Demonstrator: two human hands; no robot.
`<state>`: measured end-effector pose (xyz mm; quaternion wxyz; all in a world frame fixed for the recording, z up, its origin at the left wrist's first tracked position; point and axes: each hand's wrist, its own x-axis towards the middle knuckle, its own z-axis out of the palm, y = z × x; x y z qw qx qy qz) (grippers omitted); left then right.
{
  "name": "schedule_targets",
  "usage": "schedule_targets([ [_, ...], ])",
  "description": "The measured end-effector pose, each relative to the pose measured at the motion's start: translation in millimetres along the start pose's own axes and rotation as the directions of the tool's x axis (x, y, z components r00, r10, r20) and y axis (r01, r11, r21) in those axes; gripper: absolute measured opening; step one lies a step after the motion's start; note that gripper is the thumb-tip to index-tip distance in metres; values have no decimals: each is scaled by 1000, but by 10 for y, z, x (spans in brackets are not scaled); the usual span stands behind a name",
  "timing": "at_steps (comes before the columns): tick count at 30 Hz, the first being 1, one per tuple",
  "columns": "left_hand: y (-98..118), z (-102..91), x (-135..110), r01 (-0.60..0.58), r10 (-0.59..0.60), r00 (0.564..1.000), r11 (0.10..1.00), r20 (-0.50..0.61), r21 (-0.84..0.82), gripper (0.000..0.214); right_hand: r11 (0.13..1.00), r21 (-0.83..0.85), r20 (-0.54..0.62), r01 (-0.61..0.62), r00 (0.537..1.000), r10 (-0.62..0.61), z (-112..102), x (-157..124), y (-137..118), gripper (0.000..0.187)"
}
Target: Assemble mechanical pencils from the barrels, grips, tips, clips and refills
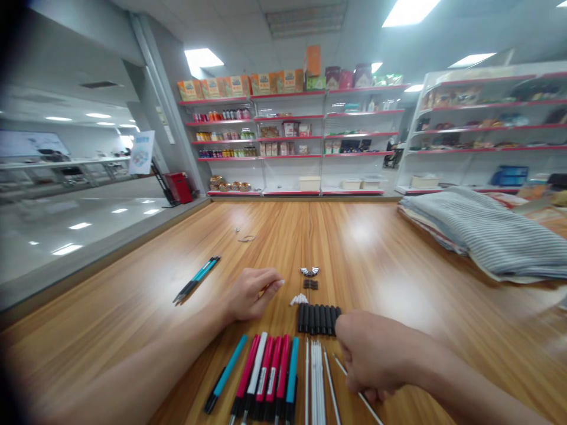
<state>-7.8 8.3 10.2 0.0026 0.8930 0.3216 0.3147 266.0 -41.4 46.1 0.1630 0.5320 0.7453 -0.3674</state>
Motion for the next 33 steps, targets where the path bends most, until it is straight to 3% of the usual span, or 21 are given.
schedule_targets([
  [3, -14, -1, -7, -12, 12, 1000, 1000, 11, -19, 14, 994, -92, -2, 55, 998, -55, -78, -69, -64, 12],
  [6, -11, 8, -9, -17, 17, 1000, 999, 14, -39, 13, 990, -52, -12, 135, 991, -135, -204, -166, -123, 9],
  [9, 28, 11, -4, -33, 34, 999, 997, 6, -67, 13, 923, 159, -209, 350, 926, -315, -319, -235, -224, 6],
  [10, 45, 11, 0, -36, 36, 999, 997, 4, -74, 13, 865, 217, -337, 452, 867, -368, -338, -234, -263, 4],
  [12, 76, 9, 7, -39, 39, 999, 996, 2, -85, 13, 724, 264, -592, 638, 700, -400, -334, -183, -325, 6],
  [15, 102, 6, 11, -46, 46, 999, 993, 0, -105, 12, 552, 226, -843, 803, 445, -302, -240, -8, -342, 12],
  [16, 105, 6, 9, -51, 51, 999, 993, 2, -109, 12, 518, 210, -888, 829, 383, -254, -194, 60, -330, 13],
  [18, 103, 9, 2, -54, 56, 998, 992, 13, -111, 12, 475, 193, -937, 858, 305, -170, -92, 188, -294, 15],
  [21, 96, 17, -8, -40, 43, 999, 993, 25, -113, 13, 448, 203, -954, 871, 279, -108, 52, 324, -252, 17],
  [28, 90, 27, -3, -19, 26, 998, 993, 56, -113, 13, 467, 239, -945, 851, 315, -91, 190, 404, -251, 18],
  [33, 77, 40, -5, -8, 13, 999, 994, 40, -109, 16, 474, 192, -965, 859, 253, -67, 204, 398, -244, 14],
])
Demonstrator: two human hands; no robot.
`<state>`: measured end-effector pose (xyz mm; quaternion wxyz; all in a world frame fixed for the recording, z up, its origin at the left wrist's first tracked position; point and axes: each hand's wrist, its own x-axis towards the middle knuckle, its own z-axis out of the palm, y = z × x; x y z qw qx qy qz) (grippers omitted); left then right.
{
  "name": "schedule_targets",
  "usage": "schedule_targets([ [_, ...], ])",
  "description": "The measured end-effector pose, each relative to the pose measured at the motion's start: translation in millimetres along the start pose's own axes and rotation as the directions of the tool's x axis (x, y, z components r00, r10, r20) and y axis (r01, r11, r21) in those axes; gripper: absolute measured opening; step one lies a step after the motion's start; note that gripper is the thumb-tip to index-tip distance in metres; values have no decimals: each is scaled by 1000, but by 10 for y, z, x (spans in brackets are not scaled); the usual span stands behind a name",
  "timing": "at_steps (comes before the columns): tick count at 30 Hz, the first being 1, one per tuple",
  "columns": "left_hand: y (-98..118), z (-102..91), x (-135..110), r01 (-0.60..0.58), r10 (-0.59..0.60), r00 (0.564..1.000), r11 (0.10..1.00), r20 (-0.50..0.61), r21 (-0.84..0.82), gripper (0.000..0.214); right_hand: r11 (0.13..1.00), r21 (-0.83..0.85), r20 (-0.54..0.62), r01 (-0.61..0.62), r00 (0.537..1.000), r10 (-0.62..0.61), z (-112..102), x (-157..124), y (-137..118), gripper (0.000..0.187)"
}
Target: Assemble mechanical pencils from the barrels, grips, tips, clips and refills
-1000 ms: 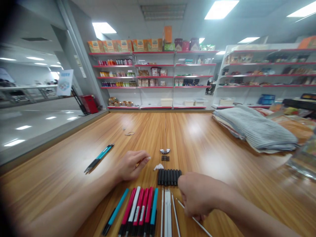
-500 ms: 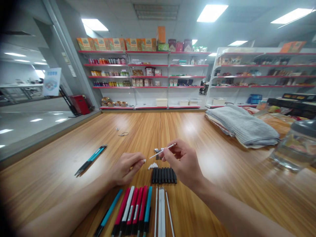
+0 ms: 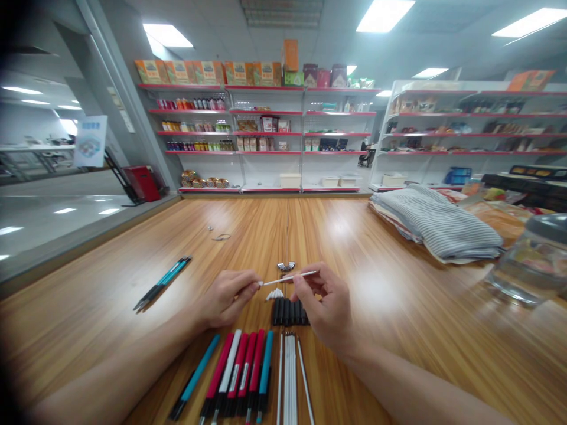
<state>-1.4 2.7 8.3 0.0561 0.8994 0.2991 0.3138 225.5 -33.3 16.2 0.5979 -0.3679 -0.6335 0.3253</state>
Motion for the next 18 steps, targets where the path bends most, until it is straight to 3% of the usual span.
schedule_targets([
  [18, 21, -21, 25, 39, -37, 998, 998, 44, -47, 18, 998, 65, 12, -10, 1000, 9, 45, -31, 5, 11],
])
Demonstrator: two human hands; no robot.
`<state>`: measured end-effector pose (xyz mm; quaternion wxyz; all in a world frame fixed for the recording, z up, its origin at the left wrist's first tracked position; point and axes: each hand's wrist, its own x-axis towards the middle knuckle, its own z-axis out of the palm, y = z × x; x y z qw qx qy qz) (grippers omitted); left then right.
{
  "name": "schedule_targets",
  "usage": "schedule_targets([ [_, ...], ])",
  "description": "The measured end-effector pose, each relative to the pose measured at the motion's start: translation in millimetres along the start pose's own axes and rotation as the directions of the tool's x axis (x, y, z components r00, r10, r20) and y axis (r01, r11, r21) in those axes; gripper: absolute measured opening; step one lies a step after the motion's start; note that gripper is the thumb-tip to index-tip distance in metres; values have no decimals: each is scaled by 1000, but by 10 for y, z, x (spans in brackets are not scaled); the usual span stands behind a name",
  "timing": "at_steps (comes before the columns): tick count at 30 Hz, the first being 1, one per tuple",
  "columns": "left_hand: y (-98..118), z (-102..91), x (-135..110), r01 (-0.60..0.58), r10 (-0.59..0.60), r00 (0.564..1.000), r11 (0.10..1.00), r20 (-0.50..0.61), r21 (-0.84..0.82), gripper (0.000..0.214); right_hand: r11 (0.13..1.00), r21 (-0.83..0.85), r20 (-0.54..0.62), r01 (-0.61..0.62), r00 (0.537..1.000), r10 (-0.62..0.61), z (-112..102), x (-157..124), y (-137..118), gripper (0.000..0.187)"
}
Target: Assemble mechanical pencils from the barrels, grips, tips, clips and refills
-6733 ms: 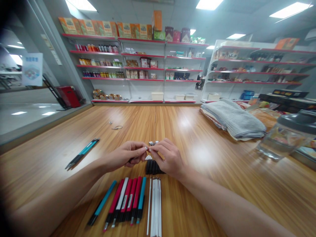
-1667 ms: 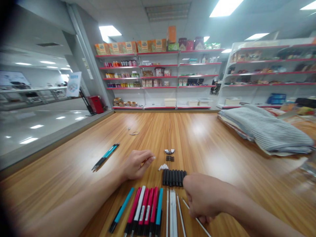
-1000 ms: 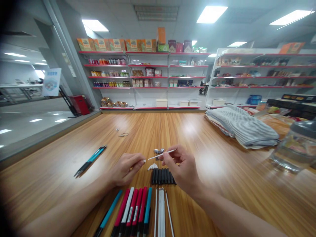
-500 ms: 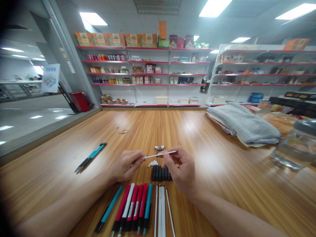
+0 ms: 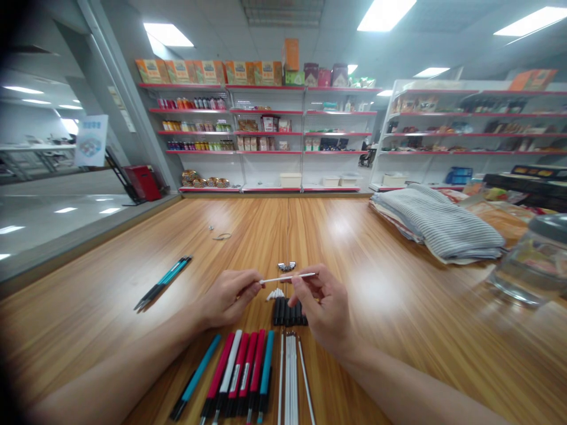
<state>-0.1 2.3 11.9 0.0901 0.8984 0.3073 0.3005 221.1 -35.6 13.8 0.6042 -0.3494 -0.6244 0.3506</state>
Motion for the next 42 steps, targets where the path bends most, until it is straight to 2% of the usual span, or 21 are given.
schedule_targets([
  [6, -4, 3, -6, 1, -2, 1000, 1000, 14, 18, 19, 997, -65, -1, 47, 999, -47, -15, 5, 13, 9],
  [10, 0, -1, -2, -1, 2, 1000, 999, -19, 32, 18, 986, -145, 21, 79, 997, -76, -49, -16, 23, 7],
  [15, 47, 1, 15, -56, 57, 998, 997, -13, 61, 15, 945, -281, 114, 171, 983, -144, -63, -13, 34, 4],
  [21, 122, 22, 44, -155, 152, 988, 978, 31, 140, 14, 857, -414, 265, 308, 941, -210, -18, 37, 23, 4],
  [24, 117, 9, 47, -146, 143, 989, 972, 25, 186, 13, 837, -435, 271, 333, 934, -231, -34, 67, 28, 10],
  [28, 97, -7, 48, -100, 96, 995, 970, 29, 222, 14, 807, -449, 265, 385, 919, -291, -77, 111, 46, 4],
  [30, 97, -5, 56, -75, 69, 997, 972, 37, 221, 15, 788, -453, 287, 418, 904, -315, -87, 135, 48, 8],
  [34, 89, 11, 79, -39, 29, 999, 967, 41, 251, 21, 770, -509, 292, 386, 918, -267, -85, 163, 40, 15],
  [37, 62, 15, 89, -57, 46, 998, 948, 41, 314, 19, 772, -538, 289, 338, 934, -209, -75, 164, 30, 19],
  [42, 0, 16, 66, -62, 47, 998, 927, 51, 370, 19, 814, -526, 291, 247, 952, -101, -151, 256, 98, 24],
])
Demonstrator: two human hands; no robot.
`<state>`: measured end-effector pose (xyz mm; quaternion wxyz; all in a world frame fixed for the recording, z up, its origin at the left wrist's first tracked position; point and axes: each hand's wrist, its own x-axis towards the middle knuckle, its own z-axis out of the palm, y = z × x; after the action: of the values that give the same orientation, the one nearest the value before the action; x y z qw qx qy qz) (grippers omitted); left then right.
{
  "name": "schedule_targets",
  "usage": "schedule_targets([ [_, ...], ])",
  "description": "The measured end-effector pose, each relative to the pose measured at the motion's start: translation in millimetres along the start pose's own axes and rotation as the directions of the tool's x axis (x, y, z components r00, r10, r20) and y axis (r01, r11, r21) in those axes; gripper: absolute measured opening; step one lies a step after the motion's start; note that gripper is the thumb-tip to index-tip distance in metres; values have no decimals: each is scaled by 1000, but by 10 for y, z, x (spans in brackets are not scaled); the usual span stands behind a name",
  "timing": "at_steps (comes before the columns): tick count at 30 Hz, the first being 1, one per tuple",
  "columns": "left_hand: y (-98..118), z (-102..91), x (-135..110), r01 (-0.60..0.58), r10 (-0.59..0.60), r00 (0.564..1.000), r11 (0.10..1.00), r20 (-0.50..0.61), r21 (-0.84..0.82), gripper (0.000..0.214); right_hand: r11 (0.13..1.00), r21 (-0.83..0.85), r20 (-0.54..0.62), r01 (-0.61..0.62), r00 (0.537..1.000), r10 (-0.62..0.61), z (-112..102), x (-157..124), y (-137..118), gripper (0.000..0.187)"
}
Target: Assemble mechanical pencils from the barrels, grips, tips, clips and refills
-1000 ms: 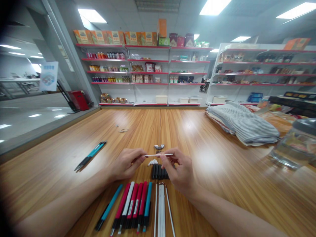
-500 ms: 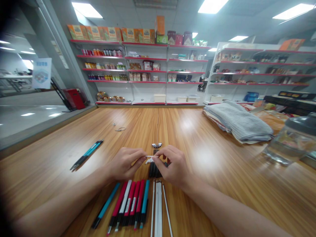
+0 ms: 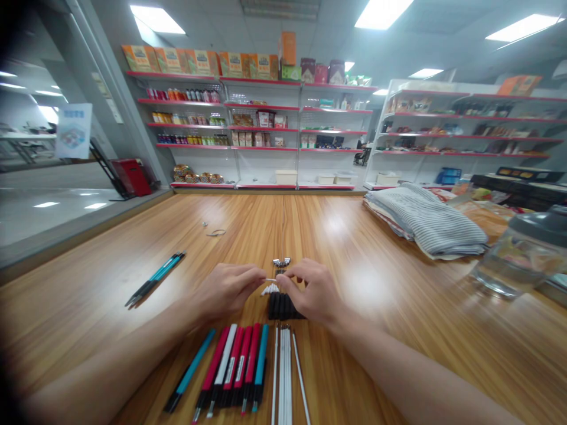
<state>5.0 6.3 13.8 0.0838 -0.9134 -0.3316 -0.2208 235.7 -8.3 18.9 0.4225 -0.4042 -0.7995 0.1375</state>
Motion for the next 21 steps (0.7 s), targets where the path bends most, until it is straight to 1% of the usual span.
schedule_targets([
  [3, -53, 39, -22, 56, -56, 998, 998, 8, -13, 19, 984, 75, 68, -160, 986, 155, -24, 98, 261, 26],
  [5, -96, 73, -27, 107, -107, 994, 994, 1, -31, 19, 952, 130, 136, -276, 956, 258, -12, 169, 472, 22],
  [7, -131, 103, -27, 148, -149, 989, 988, -13, -38, 20, 926, 146, 214, -349, 925, 315, 21, 231, 647, 24],
  [9, -151, 121, -26, 173, -174, 985, 984, -20, -34, 21, 926, 106, 249, -361, 912, 327, 57, 277, 748, 26],
  [11, -156, 127, -29, 176, -177, 984, 984, -8, -31, 21, 937, 62, 266, -344, 911, 317, 82, 302, 776, 28],
  [16, -153, 125, -40, 187, -187, 982, 981, 2, -51, 21, 962, 49, 309, -268, 920, 241, 71, 286, 717, 31],
  [21, -160, 131, -52, 201, -201, 980, 978, 0, -57, 20, 969, 51, 362, -244, 908, 210, 42, 276, 688, 29],
])
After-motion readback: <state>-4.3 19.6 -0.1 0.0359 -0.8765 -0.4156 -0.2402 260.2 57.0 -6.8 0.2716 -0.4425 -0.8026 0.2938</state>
